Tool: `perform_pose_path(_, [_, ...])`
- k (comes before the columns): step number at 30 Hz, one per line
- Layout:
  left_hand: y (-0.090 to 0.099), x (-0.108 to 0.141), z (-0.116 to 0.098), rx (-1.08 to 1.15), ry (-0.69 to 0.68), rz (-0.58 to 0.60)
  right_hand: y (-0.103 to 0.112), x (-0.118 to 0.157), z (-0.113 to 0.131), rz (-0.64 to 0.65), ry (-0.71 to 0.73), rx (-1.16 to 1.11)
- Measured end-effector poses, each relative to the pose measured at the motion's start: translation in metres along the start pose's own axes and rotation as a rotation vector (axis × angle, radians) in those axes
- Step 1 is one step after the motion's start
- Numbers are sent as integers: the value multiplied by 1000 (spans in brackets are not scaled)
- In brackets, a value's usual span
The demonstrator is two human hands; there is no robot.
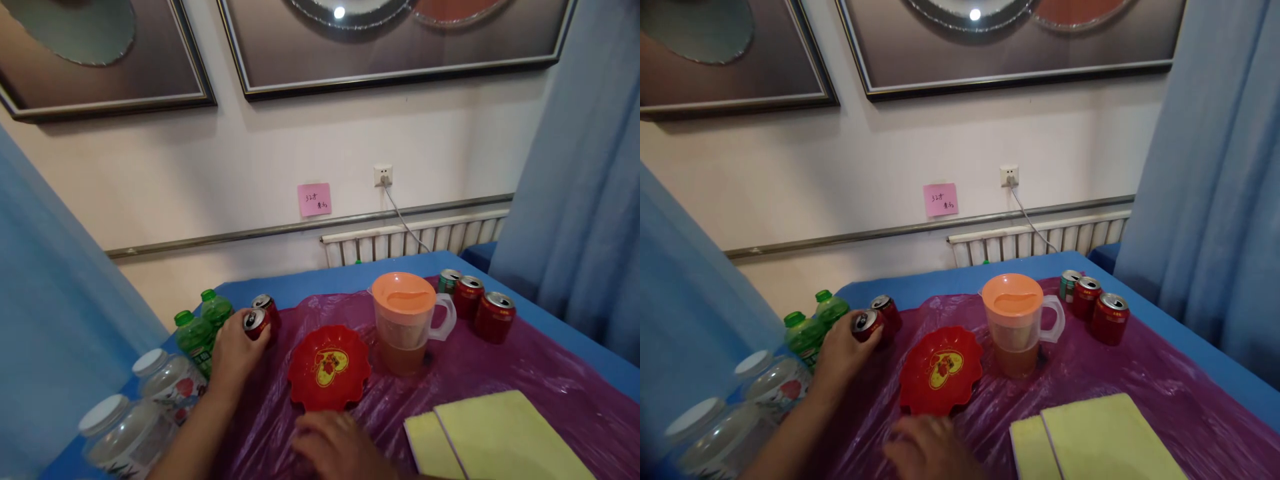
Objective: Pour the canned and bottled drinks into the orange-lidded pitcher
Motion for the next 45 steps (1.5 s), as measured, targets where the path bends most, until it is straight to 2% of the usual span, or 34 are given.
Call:
perform_pose_path(2, [19,12,-24,65,-26,-43,39,-8,-3,-77,-9,-16])
perform_pose_path(5, [31,35,-74,215,-127,22,81,-24,-25,-217,-194,-52])
perform_pose_path(7, [29,51,-104,302,-170,98,92,-33,-40,-293,-304,-139])
perform_pose_path(9, [26,62,-122,361,-188,141,92,-39,-54,-338,-388,-259])
perform_pose_path(11, [20,68,-131,419,-201,183,90,-40,-65,-366,-443,-363])
perform_pose_path(13, [7,70,-132,544,-224,278,91,-39,-70,-376,-465,-428])
perform_pose_path(16, [-18,74,-131,885,-275,554,94,-41,-73,-321,-439,-524])
perform_pose_path(19, [-39,83,-131,1132,-297,829,97,-43,-72,-246,-339,-630])
perform_pose_path(21, [-50,91,-133,1209,-296,959,97,-42,-73,-218,-291,-669])
perform_pose_path(23, [-59,97,-134,1265,-278,1030,93,-40,-76,-198,-276,-711])
perform_pose_path(26, [-69,98,-134,1324,-226,1000,89,-35,-78,-203,-264,-772])
perform_pose_path(31, [-79,95,-124,1325,-188,898,90,-38,-74,-173,-215,-700])
perform_pose_path(40, [-79,95,-109,1260,-179,829,83,-44,-69,-101,-258,-613])
perform_pose_path(42, [-80,94,-107,1231,-184,806,81,-43,-69,-96,-271,-560])
perform_pose_path(45, [-83,91,-101,1185,-183,749,82,-36,-74,-97,-364,-369])
Point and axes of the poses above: each hand's wrist, its own x-axis away from the middle knuckle, its own y-axis out of the back of the hand, z = x × y, the point moved 10 cm from there along -x, towards the middle knuckle, and after that the axes turned 7 degrees about -x, right-handed, at the moved point
